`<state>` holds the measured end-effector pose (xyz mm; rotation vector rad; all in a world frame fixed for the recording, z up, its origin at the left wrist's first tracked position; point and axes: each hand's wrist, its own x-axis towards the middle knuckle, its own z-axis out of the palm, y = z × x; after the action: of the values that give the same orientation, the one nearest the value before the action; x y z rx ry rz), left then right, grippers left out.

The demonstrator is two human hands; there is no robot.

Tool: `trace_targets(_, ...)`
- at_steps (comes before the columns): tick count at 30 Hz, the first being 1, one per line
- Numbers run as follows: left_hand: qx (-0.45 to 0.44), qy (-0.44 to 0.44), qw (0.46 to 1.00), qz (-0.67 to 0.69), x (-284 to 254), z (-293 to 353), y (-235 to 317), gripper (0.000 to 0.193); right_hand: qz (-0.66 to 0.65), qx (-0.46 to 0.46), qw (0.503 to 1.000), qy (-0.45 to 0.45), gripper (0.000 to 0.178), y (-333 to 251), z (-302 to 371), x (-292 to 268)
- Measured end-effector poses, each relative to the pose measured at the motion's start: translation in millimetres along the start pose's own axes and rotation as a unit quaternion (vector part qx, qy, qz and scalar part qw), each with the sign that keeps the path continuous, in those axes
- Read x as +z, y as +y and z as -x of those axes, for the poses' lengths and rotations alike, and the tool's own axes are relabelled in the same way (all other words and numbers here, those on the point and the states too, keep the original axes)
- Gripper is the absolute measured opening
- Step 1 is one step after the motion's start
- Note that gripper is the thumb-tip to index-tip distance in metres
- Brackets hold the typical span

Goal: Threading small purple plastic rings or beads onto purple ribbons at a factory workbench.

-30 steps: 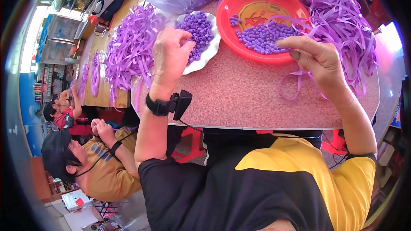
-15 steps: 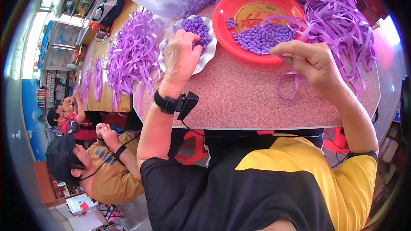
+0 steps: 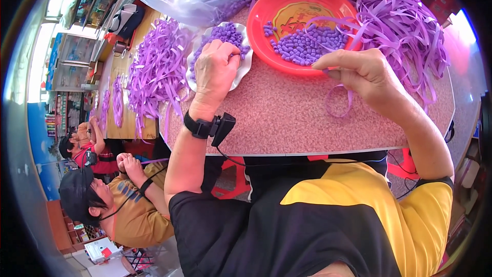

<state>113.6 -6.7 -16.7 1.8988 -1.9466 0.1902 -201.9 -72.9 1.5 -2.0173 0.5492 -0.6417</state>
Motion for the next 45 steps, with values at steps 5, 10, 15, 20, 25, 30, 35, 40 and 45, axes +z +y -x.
trace_targets(5,-0.016,0.008,0.999,0.035,2.3,0.5,0.2,0.009,0.004,0.010,1.000,-0.010,0.025,0.2,0.2,-0.2)
trace_targets(10,0.007,0.013,0.999,0.032,1.2,0.6,-3.6,0.009,-0.016,0.064,0.998,-0.016,0.024,0.4,-0.2,-1.9)
trace_targets(15,0.008,0.009,0.999,0.034,2.4,-1.1,0.0,0.007,-0.052,0.090,0.994,0.021,0.022,1.9,-0.7,2.8)
trace_targets(20,0.019,0.005,1.000,0.022,1.3,-1.9,0.6,0.007,-0.064,0.073,0.995,0.000,0.019,-0.5,-0.8,-1.8)
trace_targets(25,0.066,0.013,0.998,0.013,0.8,-4.5,-1.4,0.009,-0.066,0.070,0.995,0.004,0.023,9.9,-1.2,0.2)
trace_targets(30,0.043,-0.003,0.999,0.030,1.7,-3.7,-1.7,0.006,-0.062,0.072,0.995,0.010,0.020,8.3,-1.2,2.0)
trace_targets(35,0.037,-0.014,0.998,0.052,2.7,-5.3,-2.3,0.005,-0.138,0.124,0.983,0.005,0.006,0.3,-1.8,-0.7)
trace_targets(40,0.001,-0.013,0.997,0.076,5.0,-3.8,-5.2,0.005,-0.098,0.082,0.992,0.007,0.010,3.4,-2.1,1.9)
trace_targets(45,-0.109,0.032,0.963,0.245,-6.6,-0.7,-0.4,0.005,-0.080,0.085,0.993,0.012,0.016,6.8,-2.5,-0.6)
